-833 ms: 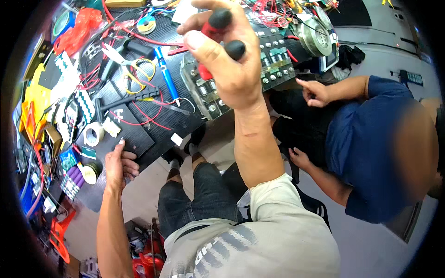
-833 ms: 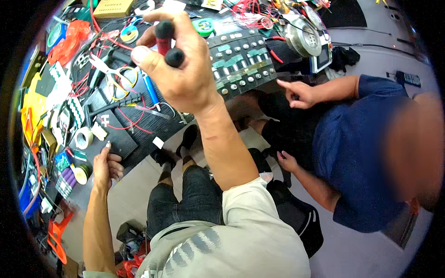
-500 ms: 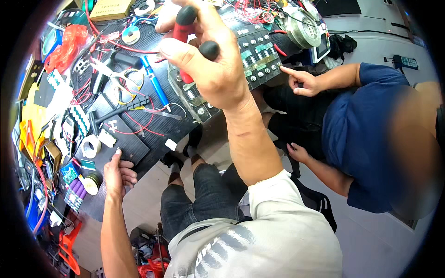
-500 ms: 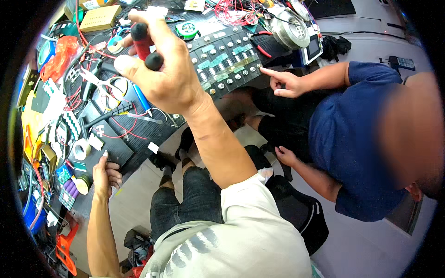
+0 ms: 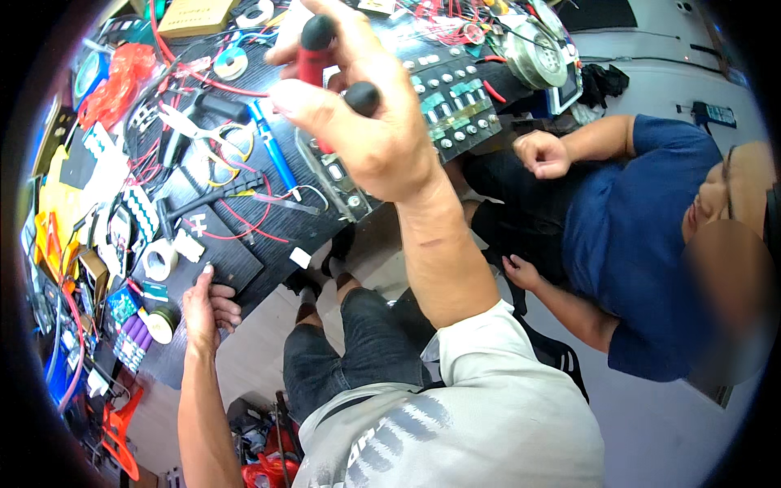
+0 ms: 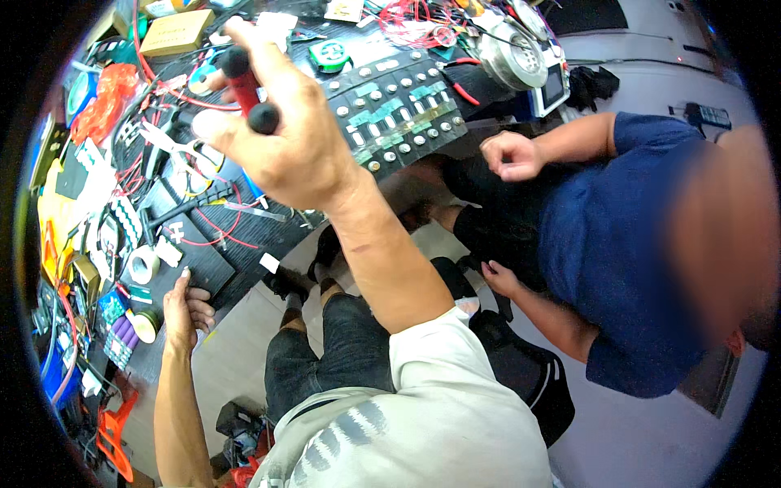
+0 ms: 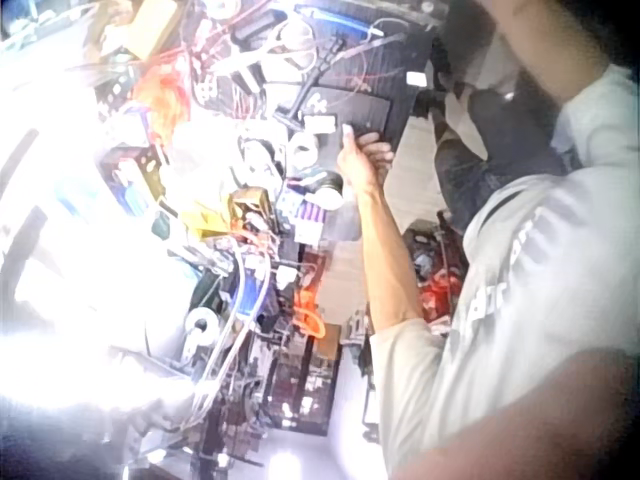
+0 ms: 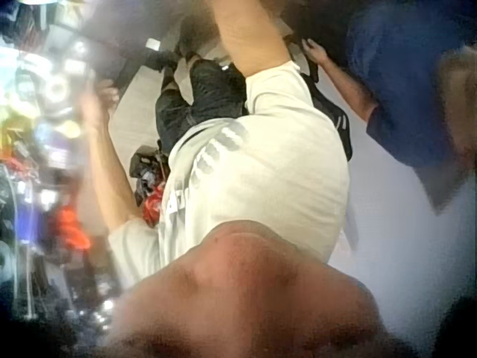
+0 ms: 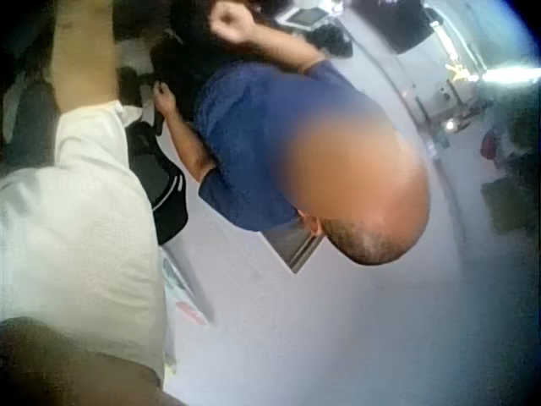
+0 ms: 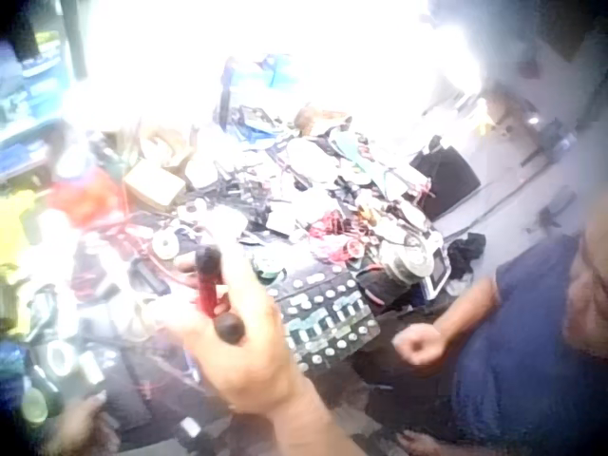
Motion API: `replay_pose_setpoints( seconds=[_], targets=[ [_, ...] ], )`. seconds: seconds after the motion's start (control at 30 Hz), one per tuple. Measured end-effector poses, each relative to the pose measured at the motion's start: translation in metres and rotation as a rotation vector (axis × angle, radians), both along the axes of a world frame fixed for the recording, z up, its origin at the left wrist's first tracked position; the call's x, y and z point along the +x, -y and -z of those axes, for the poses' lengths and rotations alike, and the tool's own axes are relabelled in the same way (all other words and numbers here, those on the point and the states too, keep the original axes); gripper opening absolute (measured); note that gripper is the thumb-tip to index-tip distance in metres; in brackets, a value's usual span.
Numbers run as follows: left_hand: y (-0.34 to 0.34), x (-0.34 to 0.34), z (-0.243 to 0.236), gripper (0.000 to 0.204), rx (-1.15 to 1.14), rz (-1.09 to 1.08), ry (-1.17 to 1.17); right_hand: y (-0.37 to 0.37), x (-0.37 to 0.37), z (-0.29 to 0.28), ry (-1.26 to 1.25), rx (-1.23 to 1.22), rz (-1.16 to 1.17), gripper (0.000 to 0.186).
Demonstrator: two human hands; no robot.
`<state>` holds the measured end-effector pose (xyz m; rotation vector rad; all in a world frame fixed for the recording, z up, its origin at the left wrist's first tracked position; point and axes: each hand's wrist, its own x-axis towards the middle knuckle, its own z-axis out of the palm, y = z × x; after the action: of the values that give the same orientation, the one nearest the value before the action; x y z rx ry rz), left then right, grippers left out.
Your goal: The person holds and uses pliers to strip and manipulate wires on an electronic component board on a workbench, while another person assists by holding wires and components.
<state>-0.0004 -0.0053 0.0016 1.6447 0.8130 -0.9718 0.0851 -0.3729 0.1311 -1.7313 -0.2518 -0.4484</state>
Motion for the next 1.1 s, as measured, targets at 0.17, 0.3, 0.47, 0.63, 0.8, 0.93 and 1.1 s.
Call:
replay_pose_setpoints(
  seconds=[0.17,0.3,0.47,0.63,0.8,0.93,1.1],
  targets=[
    [0.011,0.009,-0.01,0.069,-0.013,0.012,-0.027,0.005,-0.008,-0.009,-0.15,0.173,0.035,0.081],
    [0.003,0.006,-0.002,0.069,-0.044,0.0,-0.01,0.002,-0.011,-0.013,-0.25,0.278,0.024,0.085],
    [0.005,0.006,-0.008,0.066,-0.04,-0.03,-0.029,-0.004,-0.012,-0.015,-0.306,0.317,-0.024,0.091],
    [0.005,0.005,-0.006,0.066,-0.053,-0.039,-0.02,-0.008,-0.014,-0.017,-0.282,0.343,-0.11,0.09],
    [0.006,0.007,-0.009,0.065,-0.05,-0.024,-0.014,-0.021,-0.007,-0.019,-0.267,0.242,-0.06,0.067],
    [0.003,0.006,-0.008,0.064,-0.05,-0.035,-0.025,-0.02,0.0,-0.007,-0.313,0.201,-0.142,0.076],
    [0.004,0.008,-0.009,0.065,-0.057,-0.032,-0.034,-0.029,0.014,0.002,-0.196,0.021,-0.228,0.048]
  ],
)
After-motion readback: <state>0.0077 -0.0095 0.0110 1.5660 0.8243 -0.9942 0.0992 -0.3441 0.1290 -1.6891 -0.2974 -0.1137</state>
